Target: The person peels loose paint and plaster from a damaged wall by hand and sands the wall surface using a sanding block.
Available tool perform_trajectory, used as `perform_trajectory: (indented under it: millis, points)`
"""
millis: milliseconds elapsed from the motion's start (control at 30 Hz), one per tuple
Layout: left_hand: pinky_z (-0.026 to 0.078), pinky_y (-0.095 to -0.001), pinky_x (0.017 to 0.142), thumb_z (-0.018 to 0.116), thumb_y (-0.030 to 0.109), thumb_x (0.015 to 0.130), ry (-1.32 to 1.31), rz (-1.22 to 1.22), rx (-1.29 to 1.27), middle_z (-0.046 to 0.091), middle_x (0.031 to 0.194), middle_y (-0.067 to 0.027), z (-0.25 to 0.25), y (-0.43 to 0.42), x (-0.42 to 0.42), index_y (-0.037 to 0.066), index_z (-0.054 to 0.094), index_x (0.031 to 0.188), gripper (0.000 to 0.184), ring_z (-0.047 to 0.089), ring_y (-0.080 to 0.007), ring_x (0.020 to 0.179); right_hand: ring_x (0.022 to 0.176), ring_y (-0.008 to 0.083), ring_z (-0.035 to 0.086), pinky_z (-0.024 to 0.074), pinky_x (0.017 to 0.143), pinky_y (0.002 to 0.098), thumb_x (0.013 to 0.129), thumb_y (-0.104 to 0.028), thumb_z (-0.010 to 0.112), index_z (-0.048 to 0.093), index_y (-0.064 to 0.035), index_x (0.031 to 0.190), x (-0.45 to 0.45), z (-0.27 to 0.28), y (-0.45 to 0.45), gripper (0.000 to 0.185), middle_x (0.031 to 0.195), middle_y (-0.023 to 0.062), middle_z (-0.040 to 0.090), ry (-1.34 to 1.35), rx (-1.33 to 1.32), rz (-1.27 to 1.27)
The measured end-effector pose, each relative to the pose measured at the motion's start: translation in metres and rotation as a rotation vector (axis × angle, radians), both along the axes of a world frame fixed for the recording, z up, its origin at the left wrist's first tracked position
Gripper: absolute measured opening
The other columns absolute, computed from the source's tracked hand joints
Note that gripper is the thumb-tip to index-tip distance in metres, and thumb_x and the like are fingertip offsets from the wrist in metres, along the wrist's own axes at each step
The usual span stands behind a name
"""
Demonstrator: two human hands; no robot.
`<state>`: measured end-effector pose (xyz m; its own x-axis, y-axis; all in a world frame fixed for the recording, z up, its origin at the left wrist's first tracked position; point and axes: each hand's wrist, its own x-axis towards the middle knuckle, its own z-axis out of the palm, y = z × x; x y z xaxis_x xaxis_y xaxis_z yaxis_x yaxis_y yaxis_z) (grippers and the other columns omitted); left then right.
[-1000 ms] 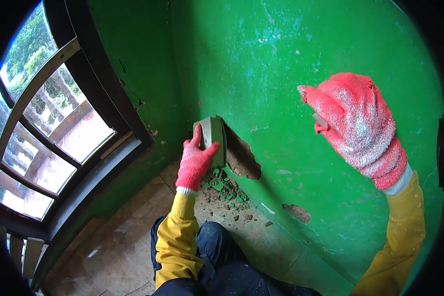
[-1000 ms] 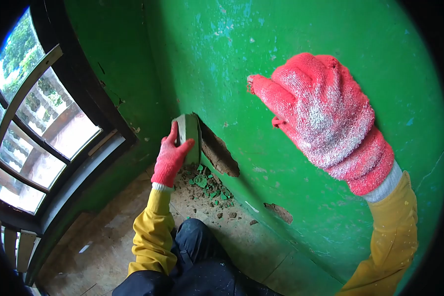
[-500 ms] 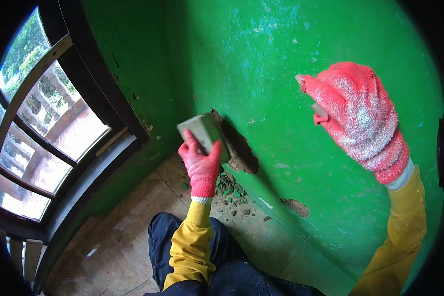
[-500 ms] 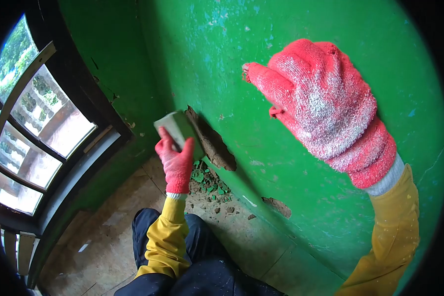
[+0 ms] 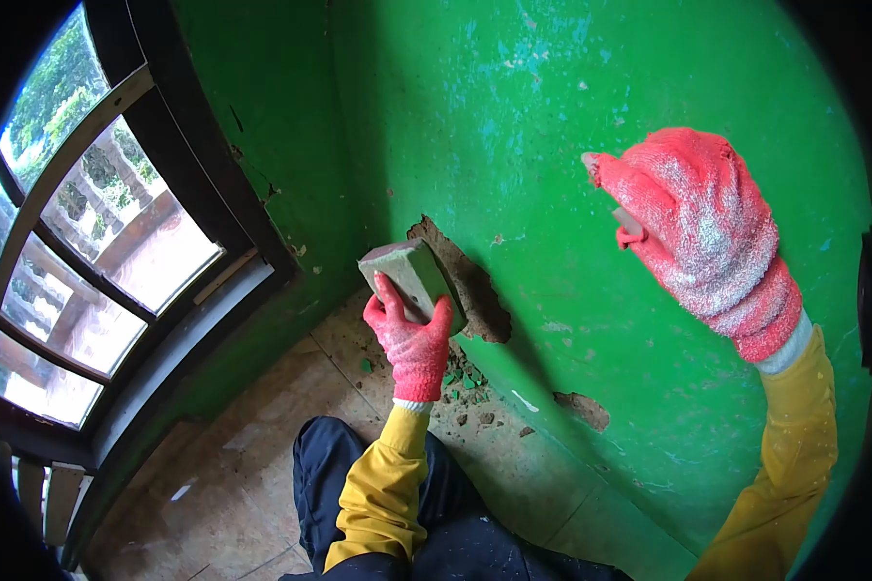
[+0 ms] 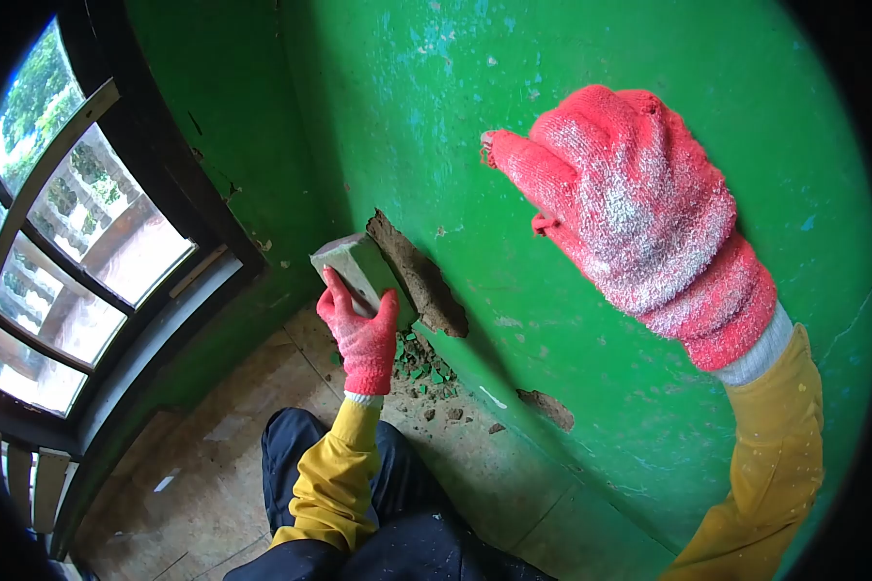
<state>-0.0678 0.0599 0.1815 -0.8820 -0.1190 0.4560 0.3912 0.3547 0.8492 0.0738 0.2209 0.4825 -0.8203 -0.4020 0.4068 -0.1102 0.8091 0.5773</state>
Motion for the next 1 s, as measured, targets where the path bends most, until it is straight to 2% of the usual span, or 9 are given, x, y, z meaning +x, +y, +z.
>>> perform_trajectory:
  millis: [100,167,267,400,567,633,667,900,1000]
  points:
    - [0.047,-0.0413,0.097,0.080,0.036,0.074,-0.559,-0.478,-0.039,0.042,0.129,-0.0228,0.006,-0.002,0.004,0.010,0.033,0.154,0.097,0.052,-0.0356,0.115,0.101,0.0315,0.060,0.0490,0.091,0.0467,0.065,-0.008,0.078,0.063,-0.0141,0.125,0.000,0.000,0.001,0.063,0.104,0.0061,0.062,0.007,0.020,-0.007]
    - [0.049,-0.0392,0.094,0.080,0.032,0.076,-0.245,-0.267,-0.342,0.043,0.128,-0.0210,0.001,-0.008,0.003,0.008,0.032,0.154,0.095,0.055,-0.0315,0.108,0.101,0.0317,0.060,0.0489,0.091,0.0467,0.065,-0.008,0.078,0.063,-0.0141,0.125,-0.001,0.002,0.000,0.062,0.104,0.0061,0.062,0.001,0.008,0.003]
    - [0.047,-0.0375,0.096,0.080,0.029,0.076,0.011,0.006,0.003,0.042,0.129,-0.0205,-0.017,0.001,0.003,0.008,0.028,0.156,0.098,0.054,-0.0320,0.110,0.101,0.0318,0.060,0.0488,0.091,0.0466,0.065,-0.008,0.078,0.063,-0.0142,0.125,0.000,0.001,-0.001,0.062,0.104,0.0061,0.062,-0.003,-0.004,-0.002]
    - [0.046,-0.0367,0.098,0.079,0.020,0.076,-0.489,-0.494,-0.095,0.039,0.129,-0.0191,0.014,-0.006,0.006,0.008,0.025,0.157,0.098,0.050,-0.0327,0.114,0.102,0.0316,0.060,0.0488,0.091,0.0465,0.065,-0.008,0.078,0.063,-0.0140,0.126,0.000,-0.002,0.002,0.063,0.104,0.0060,0.062,0.039,0.067,0.006]
    - [0.046,-0.0384,0.098,0.078,0.020,0.077,0.002,-0.012,0.070,0.038,0.129,-0.0184,-0.019,0.003,0.010,0.007,0.026,0.157,0.097,0.050,-0.0313,0.115,0.101,0.0318,0.060,0.0490,0.090,0.0468,0.064,-0.007,0.078,0.063,-0.0133,0.126,-0.002,-0.001,0.001,0.064,0.103,0.0065,0.062,0.024,0.028,-0.002]
    - [0.047,-0.0390,0.097,0.079,0.021,0.077,-0.348,-0.339,-0.295,0.039,0.129,-0.0179,0.010,0.001,0.011,0.009,0.027,0.157,0.097,0.052,-0.0313,0.112,0.100,0.0319,0.060,0.0490,0.090,0.0469,0.064,-0.007,0.077,0.063,-0.0131,0.126,0.000,-0.002,0.002,0.064,0.103,0.0067,0.062,0.023,0.037,0.008]
    - [0.048,-0.0381,0.094,0.080,0.023,0.077,-0.563,-0.513,-0.020,0.040,0.126,-0.0172,0.019,-0.003,0.009,0.012,0.027,0.157,0.097,0.054,-0.0308,0.108,0.100,0.0320,0.061,0.0491,0.090,0.0469,0.064,-0.007,0.077,0.063,-0.0130,0.125,0.001,-0.002,0.002,0.063,0.103,0.0067,0.063,0.019,0.027,0.011]
    - [0.047,-0.0432,0.097,0.083,0.038,0.072,-0.069,-0.018,-0.129,0.043,0.128,-0.0226,0.002,-0.005,-0.017,0.015,0.032,0.155,0.101,0.053,-0.0373,0.114,0.099,0.0319,0.061,0.0490,0.090,0.0468,0.063,-0.007,0.077,0.064,-0.0128,0.124,-0.001,-0.001,0.001,0.062,0.103,0.0061,0.063,0.021,0.015,0.025]
    - [0.047,-0.0433,0.098,0.078,0.047,0.073,-0.440,-0.247,-0.237,0.047,0.126,-0.0220,0.020,-0.011,-0.023,0.016,0.038,0.153,0.095,0.056,-0.0374,0.114,0.099,0.0315,0.061,0.0488,0.091,0.0469,0.064,-0.007,0.077,0.064,-0.0131,0.124,-0.001,-0.001,0.000,0.062,0.103,0.0053,0.063,0.016,0.012,0.009]
